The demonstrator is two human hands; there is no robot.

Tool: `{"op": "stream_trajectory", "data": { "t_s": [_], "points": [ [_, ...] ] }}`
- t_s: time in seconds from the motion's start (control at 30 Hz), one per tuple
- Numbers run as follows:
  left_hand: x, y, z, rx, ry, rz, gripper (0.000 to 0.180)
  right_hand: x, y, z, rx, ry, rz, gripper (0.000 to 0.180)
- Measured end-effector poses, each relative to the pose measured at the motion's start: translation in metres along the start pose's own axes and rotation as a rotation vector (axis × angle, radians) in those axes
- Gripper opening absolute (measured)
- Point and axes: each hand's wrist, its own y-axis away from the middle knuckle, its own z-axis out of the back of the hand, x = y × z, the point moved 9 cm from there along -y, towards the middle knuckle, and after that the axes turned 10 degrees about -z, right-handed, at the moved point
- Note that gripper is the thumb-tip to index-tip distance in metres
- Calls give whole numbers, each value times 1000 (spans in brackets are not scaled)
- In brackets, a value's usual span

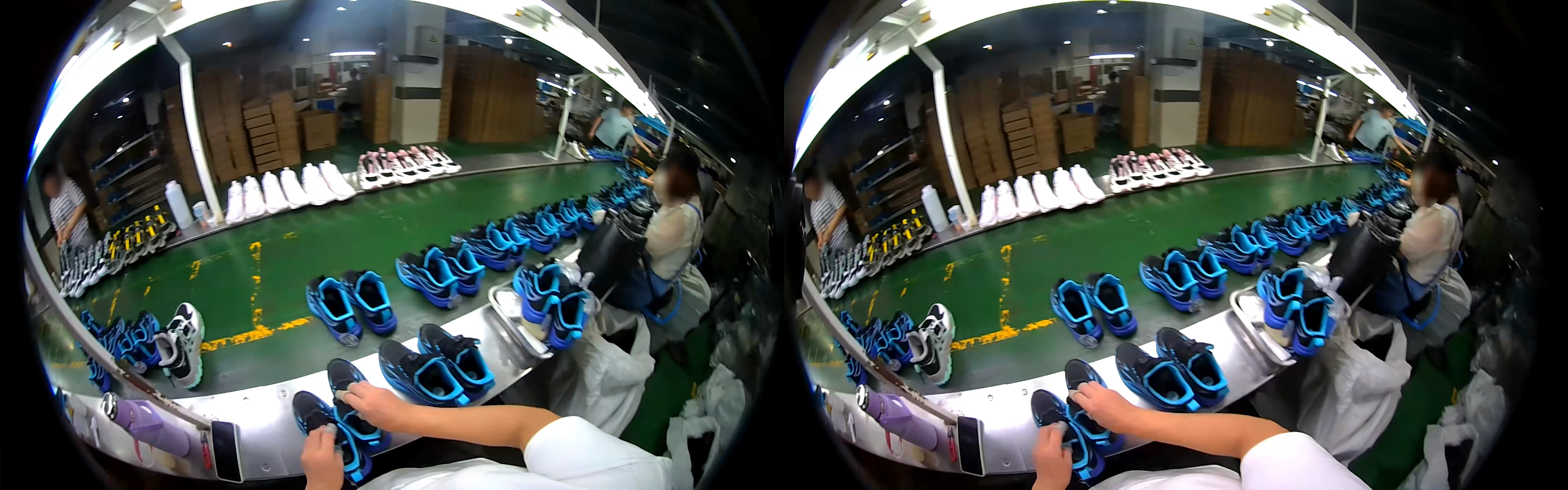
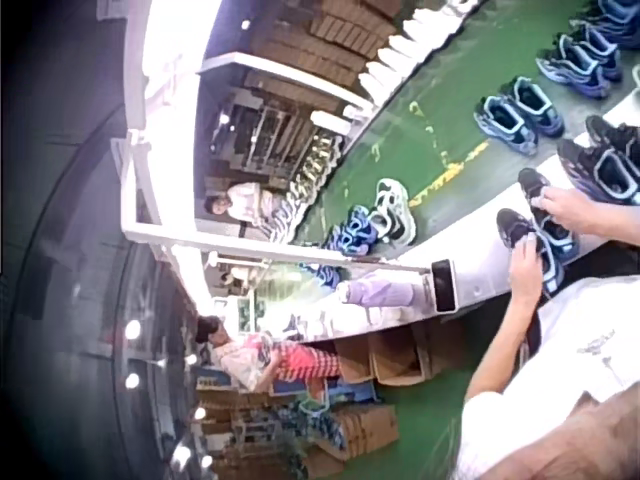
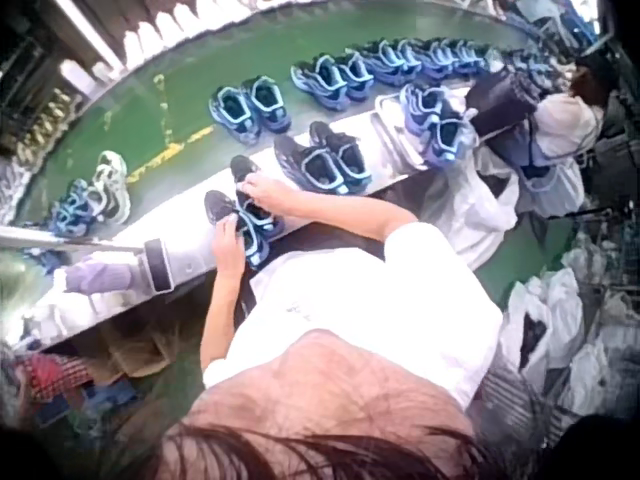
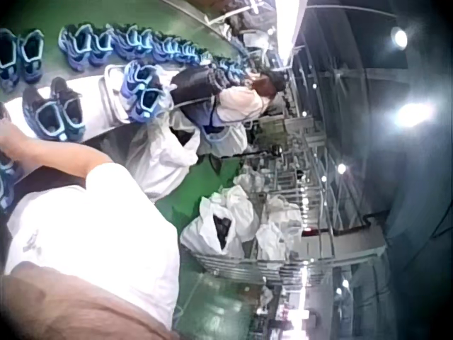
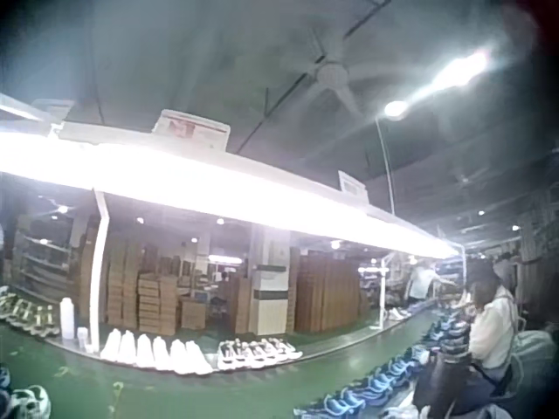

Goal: The person wipes the exterior surfaces of several athletic shoes using a small cloth, handling each shoe individually to clean the sides, heels, and soles before placing them back on the workbench.

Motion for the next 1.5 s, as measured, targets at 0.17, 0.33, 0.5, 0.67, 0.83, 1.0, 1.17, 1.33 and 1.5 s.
{"op": "stream_trajectory", "data": {
  "t_s": [0.17, 0.33, 0.5, 0.67, 0.83, 1.0, 1.17, 1.33, 1.5],
  "points": [
    [11, 4, -4, -153, -56, -7, 42, -1, -3, 3, -33, -18, -69, 35],
    [42, -17, -1, -19, -43, -64, 45, 16, 14, 6, -158, 16, 21, 28],
    [-2, -7, 15, 40, -2, -151, 39, 21, 25, 9, -35, 78, 128, 32],
    [47, -27, -2, 264, 337, 207, 27, 5, -7, 1, 440, 64, 121, 39],
    [42, -43, -14, 261, 87, 135, 17, -15, -17, -6, 455, -355, -28, 17],
    [27, -43, -8, 97, 10, 163, 13, -28, -16, -5, 358, -340, -2, 19],
    [31, -43, -9, 90, 72, 175, 17, -36, -21, -6, 288, -193, -14, 20],
    [37, -51, -10, 151, 132, 306, 28, -35, -23, -3, 557, -415, -84, 28],
    [63, -36, -28, 263, 515, 407, 27, -43, -21, 1, 511, -458, 39, 24]
  ]
}}
